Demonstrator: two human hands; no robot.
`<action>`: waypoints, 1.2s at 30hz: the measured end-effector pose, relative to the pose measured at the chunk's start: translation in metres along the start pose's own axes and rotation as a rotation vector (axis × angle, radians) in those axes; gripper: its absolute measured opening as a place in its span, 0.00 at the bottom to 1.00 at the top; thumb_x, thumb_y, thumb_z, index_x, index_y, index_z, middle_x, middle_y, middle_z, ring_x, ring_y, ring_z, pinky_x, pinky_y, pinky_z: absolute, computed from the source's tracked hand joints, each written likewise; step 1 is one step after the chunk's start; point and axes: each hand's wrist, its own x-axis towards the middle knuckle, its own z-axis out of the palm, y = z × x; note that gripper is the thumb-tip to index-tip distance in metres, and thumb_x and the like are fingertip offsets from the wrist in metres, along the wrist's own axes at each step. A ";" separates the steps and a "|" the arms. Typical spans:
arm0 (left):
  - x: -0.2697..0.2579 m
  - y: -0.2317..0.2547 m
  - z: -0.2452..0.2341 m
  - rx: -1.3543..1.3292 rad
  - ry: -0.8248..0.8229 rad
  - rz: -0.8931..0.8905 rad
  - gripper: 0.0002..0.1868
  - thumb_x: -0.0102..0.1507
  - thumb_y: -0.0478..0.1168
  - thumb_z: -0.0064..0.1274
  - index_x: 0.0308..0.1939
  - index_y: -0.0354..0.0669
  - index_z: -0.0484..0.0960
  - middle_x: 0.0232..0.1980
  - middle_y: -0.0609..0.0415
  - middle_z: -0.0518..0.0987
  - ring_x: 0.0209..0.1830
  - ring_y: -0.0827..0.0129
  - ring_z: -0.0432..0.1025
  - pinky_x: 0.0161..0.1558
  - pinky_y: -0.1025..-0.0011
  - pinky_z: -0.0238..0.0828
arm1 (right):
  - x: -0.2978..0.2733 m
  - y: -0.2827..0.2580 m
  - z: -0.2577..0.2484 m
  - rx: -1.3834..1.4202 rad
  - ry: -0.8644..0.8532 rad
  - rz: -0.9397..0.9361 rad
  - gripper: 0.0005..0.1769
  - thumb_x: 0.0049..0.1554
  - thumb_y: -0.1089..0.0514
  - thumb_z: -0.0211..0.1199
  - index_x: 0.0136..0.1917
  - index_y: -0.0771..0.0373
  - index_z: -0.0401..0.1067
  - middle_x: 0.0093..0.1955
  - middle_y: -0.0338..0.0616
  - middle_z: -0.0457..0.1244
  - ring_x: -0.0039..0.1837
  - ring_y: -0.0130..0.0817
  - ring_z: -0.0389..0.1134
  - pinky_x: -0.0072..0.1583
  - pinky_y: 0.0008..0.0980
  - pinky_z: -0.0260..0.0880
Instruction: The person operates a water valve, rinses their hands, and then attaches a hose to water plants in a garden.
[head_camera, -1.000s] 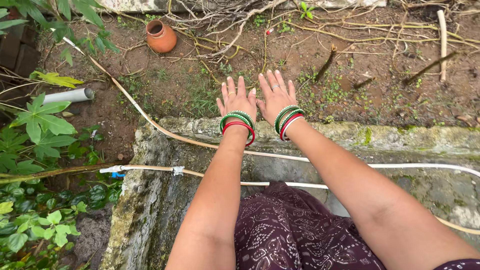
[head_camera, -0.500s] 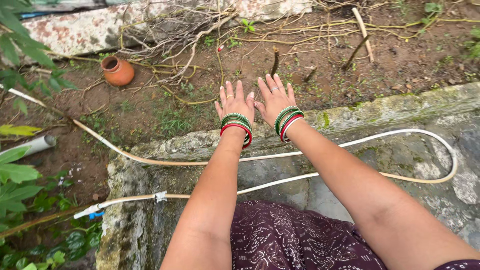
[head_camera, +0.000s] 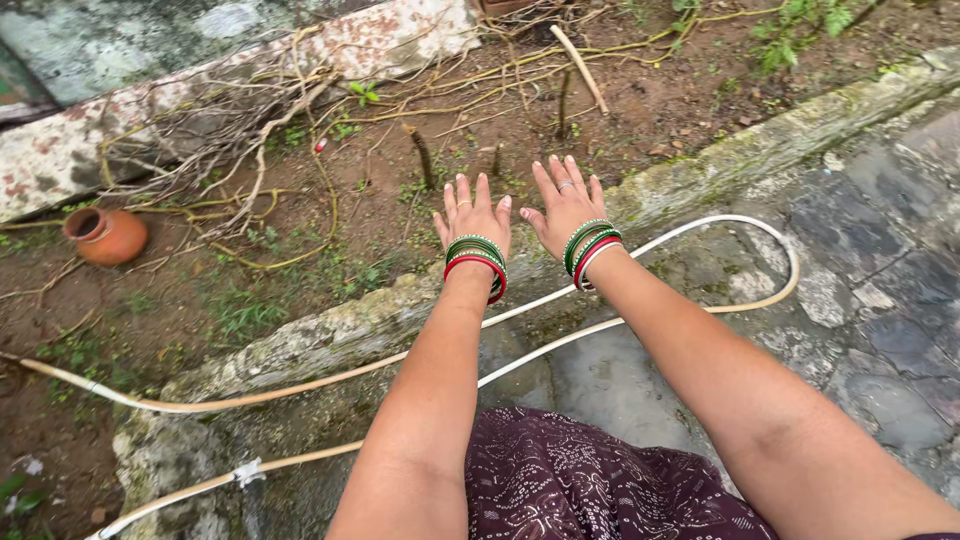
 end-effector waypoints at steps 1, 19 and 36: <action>-0.001 0.010 0.009 0.001 -0.022 0.013 0.34 0.70 0.60 0.37 0.78 0.57 0.58 0.83 0.50 0.46 0.84 0.55 0.37 0.77 0.45 0.32 | -0.004 0.014 -0.003 -0.015 0.000 0.020 0.42 0.63 0.37 0.53 0.83 0.53 0.46 0.85 0.51 0.40 0.85 0.47 0.35 0.78 0.61 0.33; -0.024 0.183 0.133 0.001 -0.266 0.276 0.34 0.70 0.60 0.37 0.78 0.55 0.56 0.84 0.51 0.45 0.83 0.56 0.35 0.77 0.45 0.29 | -0.090 0.206 -0.039 -0.020 0.033 0.352 0.41 0.63 0.37 0.51 0.82 0.54 0.45 0.84 0.52 0.40 0.85 0.47 0.34 0.78 0.58 0.34; -0.009 0.245 0.196 0.021 -0.371 0.473 0.35 0.69 0.61 0.38 0.78 0.54 0.58 0.84 0.49 0.47 0.84 0.55 0.37 0.77 0.44 0.30 | -0.110 0.264 -0.044 -0.074 0.061 0.524 0.41 0.63 0.37 0.51 0.82 0.52 0.46 0.85 0.50 0.41 0.85 0.47 0.35 0.78 0.59 0.36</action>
